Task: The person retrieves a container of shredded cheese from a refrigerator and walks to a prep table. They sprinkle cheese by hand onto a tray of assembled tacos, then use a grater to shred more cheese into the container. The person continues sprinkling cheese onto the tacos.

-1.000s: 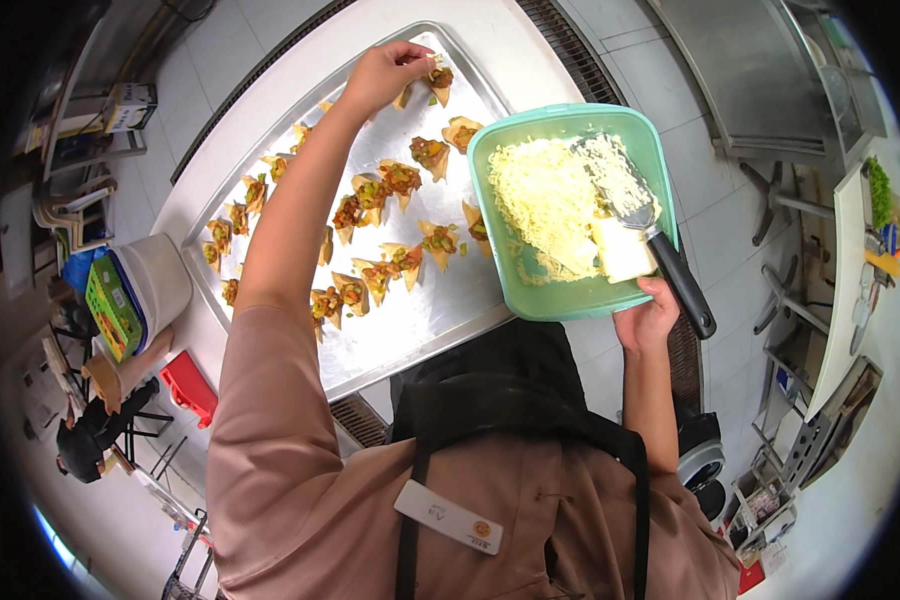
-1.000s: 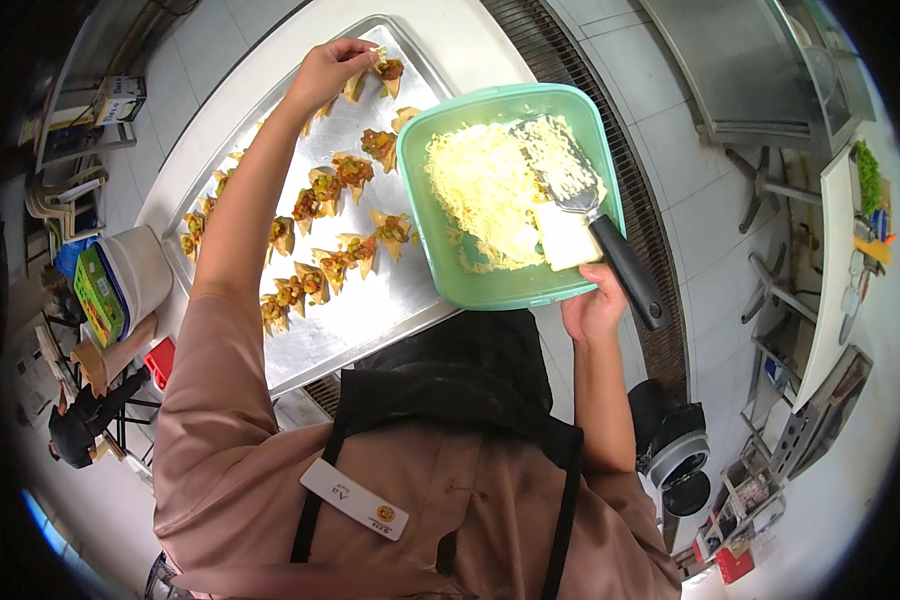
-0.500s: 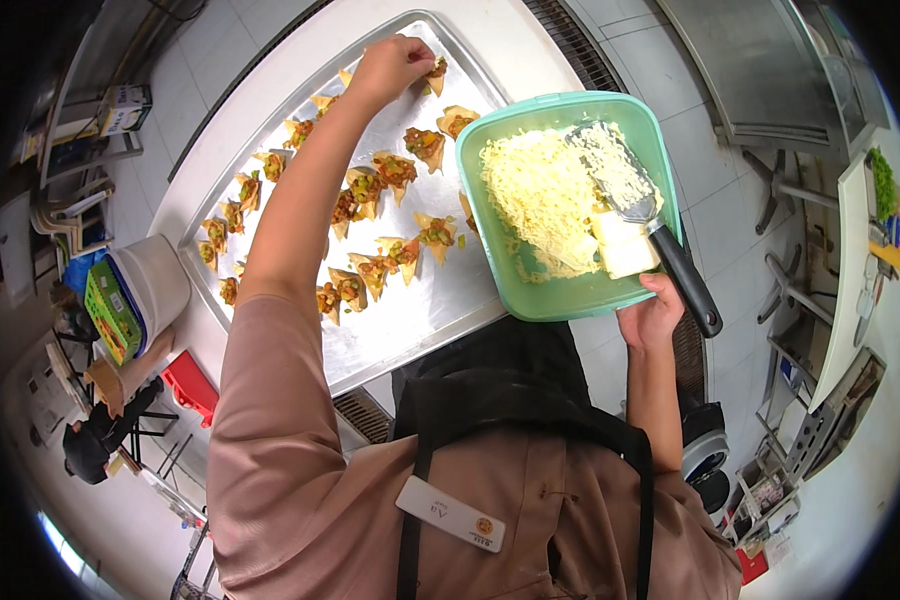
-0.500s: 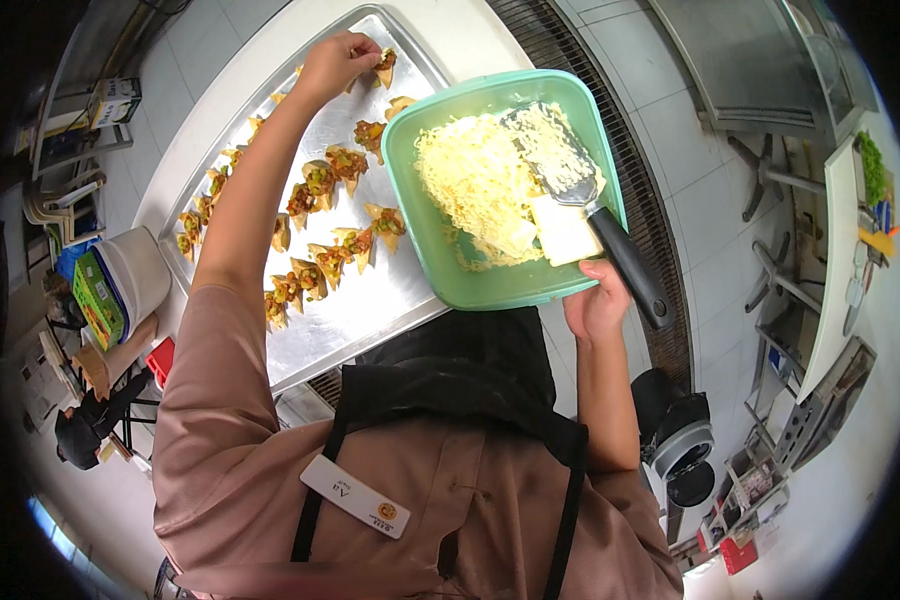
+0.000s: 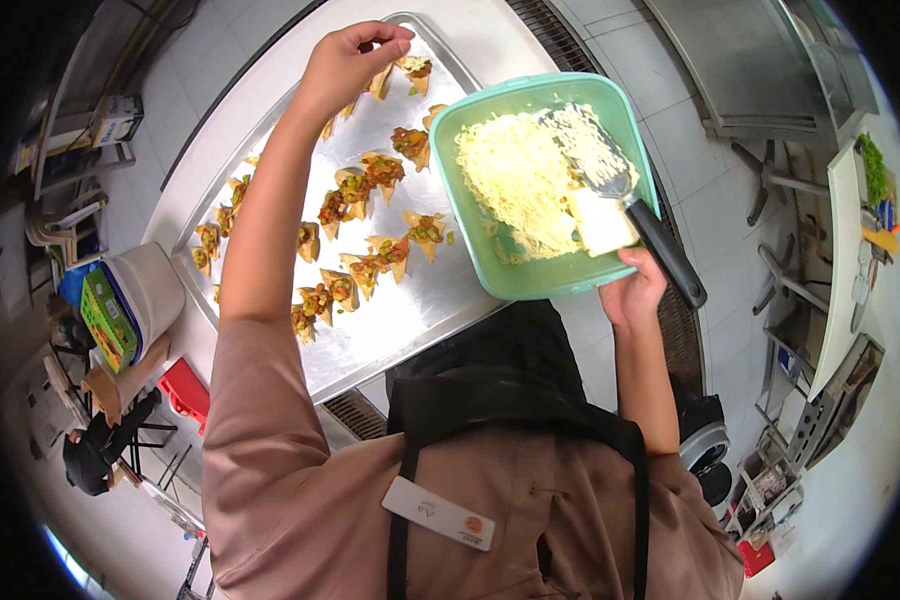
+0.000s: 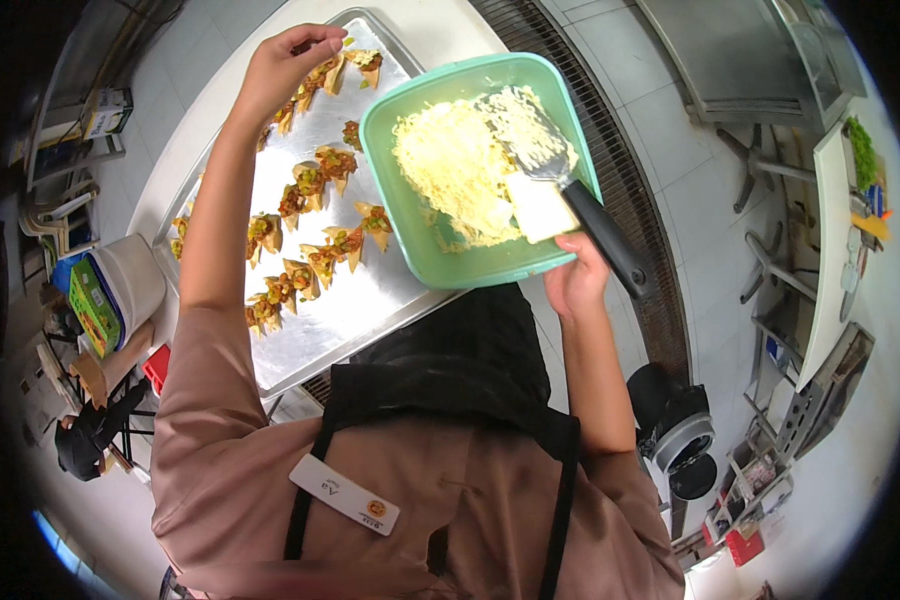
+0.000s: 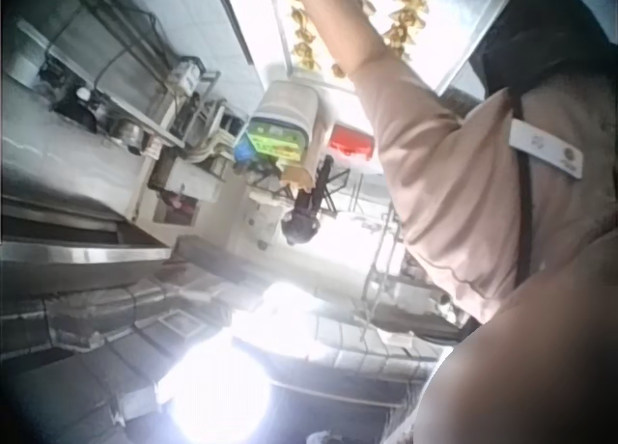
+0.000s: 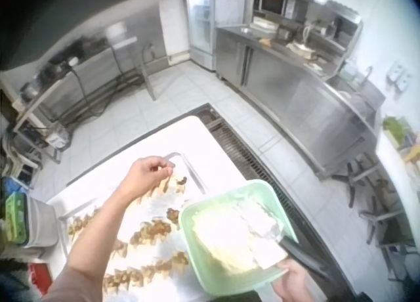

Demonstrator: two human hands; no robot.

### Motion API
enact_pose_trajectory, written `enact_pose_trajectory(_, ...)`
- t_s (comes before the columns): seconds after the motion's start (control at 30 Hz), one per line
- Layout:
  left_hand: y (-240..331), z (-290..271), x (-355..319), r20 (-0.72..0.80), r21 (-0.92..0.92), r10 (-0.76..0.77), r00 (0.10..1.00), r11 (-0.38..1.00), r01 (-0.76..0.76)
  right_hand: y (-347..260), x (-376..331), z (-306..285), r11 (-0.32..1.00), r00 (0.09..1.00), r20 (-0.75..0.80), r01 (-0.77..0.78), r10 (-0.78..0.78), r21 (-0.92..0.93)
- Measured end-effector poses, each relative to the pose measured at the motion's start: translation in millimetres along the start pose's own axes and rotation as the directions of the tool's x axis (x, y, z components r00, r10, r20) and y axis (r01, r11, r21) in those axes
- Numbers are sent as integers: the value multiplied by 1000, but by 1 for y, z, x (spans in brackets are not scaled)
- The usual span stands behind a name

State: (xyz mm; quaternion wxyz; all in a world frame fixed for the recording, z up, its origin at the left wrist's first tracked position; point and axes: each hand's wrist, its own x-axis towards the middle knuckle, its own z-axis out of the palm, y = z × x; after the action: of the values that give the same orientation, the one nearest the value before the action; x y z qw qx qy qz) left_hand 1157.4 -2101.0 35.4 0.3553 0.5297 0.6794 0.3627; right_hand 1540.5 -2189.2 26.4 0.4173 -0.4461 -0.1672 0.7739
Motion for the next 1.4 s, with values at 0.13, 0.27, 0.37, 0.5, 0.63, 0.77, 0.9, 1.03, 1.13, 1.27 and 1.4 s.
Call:
enact_pose_trajectory(0.13,56,14,-54,227,160,323,919,918,-362,1,0,3,997,1000,9,-2,2,74)
enact_pose_trajectory(0.27,84,39,-80,347,415,408,844,741,-529,-1,0,3,996,999,33,-29,26,88)
enact_pose_trajectory(0.37,86,50,-83,409,499,327,852,702,-509,-1,-3,2,996,998,49,-31,27,83)
enact_pose_trajectory(0.5,79,48,-86,418,500,280,864,723,-476,5,-4,9,999,999,43,3,-4,37)
enact_pose_trajectory(0.63,74,38,-92,353,439,277,894,795,-420,11,-4,17,1000,999,35,22,-23,7)
enact_pose_trajectory(0.77,74,37,-94,319,439,286,904,800,-408,11,-6,22,1000,999,47,25,-25,-1)
enact_pose_trajectory(0.9,76,40,-94,323,430,318,891,790,-437,10,-6,23,1000,999,21,30,-30,5)
enact_pose_trajectory(1.03,81,33,-97,270,338,290,918,865,-372,10,-7,20,1000,999,19,26,-27,17)
enact_pose_trajectory(1.13,88,26,-99,254,247,209,944,930,-272,9,-8,16,995,998,66,-11,5,97)
enact_pose_trajectory(1.27,95,25,-101,250,212,122,960,961,-177,8,-8,14,994,994,106,-24,13,105)
enact_pose_trajectory(1.4,92,19,-98,321,18,11,947,1000,-18,9,-8,17,994,998,61,-1,-5,109)
